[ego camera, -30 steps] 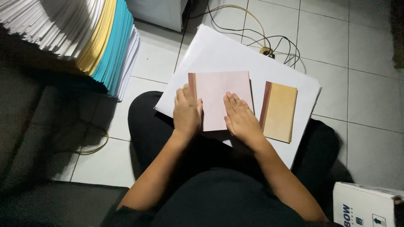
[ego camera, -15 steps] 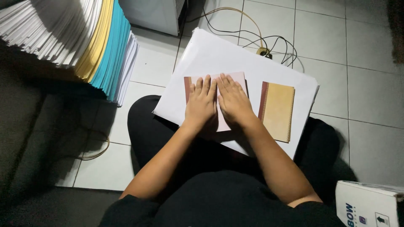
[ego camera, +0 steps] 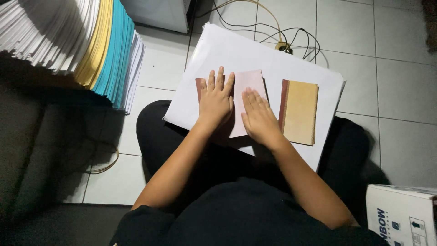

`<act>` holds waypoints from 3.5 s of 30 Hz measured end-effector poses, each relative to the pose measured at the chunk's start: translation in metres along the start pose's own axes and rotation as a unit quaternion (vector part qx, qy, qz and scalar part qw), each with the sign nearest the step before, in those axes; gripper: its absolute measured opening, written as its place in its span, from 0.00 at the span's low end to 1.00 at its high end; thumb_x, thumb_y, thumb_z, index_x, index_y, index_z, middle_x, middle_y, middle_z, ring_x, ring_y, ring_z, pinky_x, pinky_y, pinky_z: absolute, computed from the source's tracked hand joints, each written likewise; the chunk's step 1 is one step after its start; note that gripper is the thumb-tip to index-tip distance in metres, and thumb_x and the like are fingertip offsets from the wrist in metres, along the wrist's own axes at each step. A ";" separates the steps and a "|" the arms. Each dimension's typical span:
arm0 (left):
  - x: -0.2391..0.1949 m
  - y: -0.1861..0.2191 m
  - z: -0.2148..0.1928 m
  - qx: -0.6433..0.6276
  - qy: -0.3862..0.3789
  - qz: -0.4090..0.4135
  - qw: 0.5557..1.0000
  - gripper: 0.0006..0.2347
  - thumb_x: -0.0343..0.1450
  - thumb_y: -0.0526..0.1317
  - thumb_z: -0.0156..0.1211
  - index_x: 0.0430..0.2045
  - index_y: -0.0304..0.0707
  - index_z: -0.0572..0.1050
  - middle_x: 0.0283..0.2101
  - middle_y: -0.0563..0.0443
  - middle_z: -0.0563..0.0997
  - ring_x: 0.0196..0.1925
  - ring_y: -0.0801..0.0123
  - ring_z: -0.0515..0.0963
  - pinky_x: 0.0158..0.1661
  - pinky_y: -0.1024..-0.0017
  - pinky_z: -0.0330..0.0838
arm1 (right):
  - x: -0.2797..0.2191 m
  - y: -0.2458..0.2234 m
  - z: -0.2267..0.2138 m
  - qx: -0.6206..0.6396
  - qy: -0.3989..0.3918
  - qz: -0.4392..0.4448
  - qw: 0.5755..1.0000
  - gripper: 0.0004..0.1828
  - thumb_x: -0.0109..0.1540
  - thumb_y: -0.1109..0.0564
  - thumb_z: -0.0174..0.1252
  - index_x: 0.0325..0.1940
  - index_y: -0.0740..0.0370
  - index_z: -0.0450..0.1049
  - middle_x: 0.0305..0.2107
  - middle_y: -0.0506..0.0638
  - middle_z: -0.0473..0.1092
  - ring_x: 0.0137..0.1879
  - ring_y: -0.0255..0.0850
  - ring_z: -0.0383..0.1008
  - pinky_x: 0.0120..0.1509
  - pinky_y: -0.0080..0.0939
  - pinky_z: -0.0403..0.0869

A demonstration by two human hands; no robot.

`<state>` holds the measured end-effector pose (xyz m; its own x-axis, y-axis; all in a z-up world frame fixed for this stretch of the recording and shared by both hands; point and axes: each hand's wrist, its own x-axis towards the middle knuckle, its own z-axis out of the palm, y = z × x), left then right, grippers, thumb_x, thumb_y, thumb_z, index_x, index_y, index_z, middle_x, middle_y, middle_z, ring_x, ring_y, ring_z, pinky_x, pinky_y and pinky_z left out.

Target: Manually inspecting and stacking paper booklets or cards in a print shop environment.

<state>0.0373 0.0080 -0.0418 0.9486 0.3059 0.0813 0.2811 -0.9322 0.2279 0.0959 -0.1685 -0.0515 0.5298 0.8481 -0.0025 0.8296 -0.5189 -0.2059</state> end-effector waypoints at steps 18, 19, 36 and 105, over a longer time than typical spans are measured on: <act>-0.032 0.031 0.030 -0.002 0.052 0.039 0.998 0.29 0.73 0.46 0.40 0.73 0.42 0.54 0.74 0.43 0.58 0.75 0.49 0.56 0.67 0.43 0.40 | -0.059 0.118 0.020 0.076 0.180 0.197 0.961 0.16 0.64 0.43 0.59 0.55 0.44 0.73 0.49 0.40 0.68 0.58 0.40 0.73 0.61 0.40 0.72; -0.032 0.032 0.028 -0.002 0.049 0.044 0.998 0.29 0.73 0.46 0.40 0.73 0.42 0.54 0.74 0.43 0.58 0.75 0.49 0.56 0.67 0.43 0.40 | -0.071 0.107 -0.001 0.076 0.181 0.202 0.959 0.16 0.64 0.43 0.59 0.55 0.44 0.73 0.49 0.40 0.68 0.58 0.40 0.73 0.61 0.40 0.72; -0.035 0.030 0.029 0.002 0.090 0.049 0.995 0.28 0.73 0.45 0.43 0.72 0.43 0.56 0.74 0.43 0.59 0.75 0.49 0.56 0.68 0.45 0.37 | -0.074 0.086 -0.073 0.104 0.039 0.362 0.925 0.56 0.46 0.34 0.76 0.63 0.67 0.56 0.54 0.70 0.62 0.64 0.69 0.64 0.68 0.64 0.66; -0.088 -0.020 -0.059 -0.681 0.040 -0.280 0.675 0.11 0.75 0.46 0.57 0.41 0.36 0.76 0.24 0.55 0.75 0.23 0.78 0.73 0.23 0.80 0.72 | -0.021 -0.001 -0.075 0.690 0.040 0.223 0.688 0.09 0.64 0.62 0.63 0.44 0.65 0.71 0.27 0.52 0.74 0.34 0.37 0.79 0.43 0.39 0.81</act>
<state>-0.0609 0.0115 0.0040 0.7225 0.5975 -0.3478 0.1458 0.3600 0.9215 0.0970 -0.1932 0.0219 0.7318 0.6001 -0.3229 -0.3444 -0.0831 -0.9351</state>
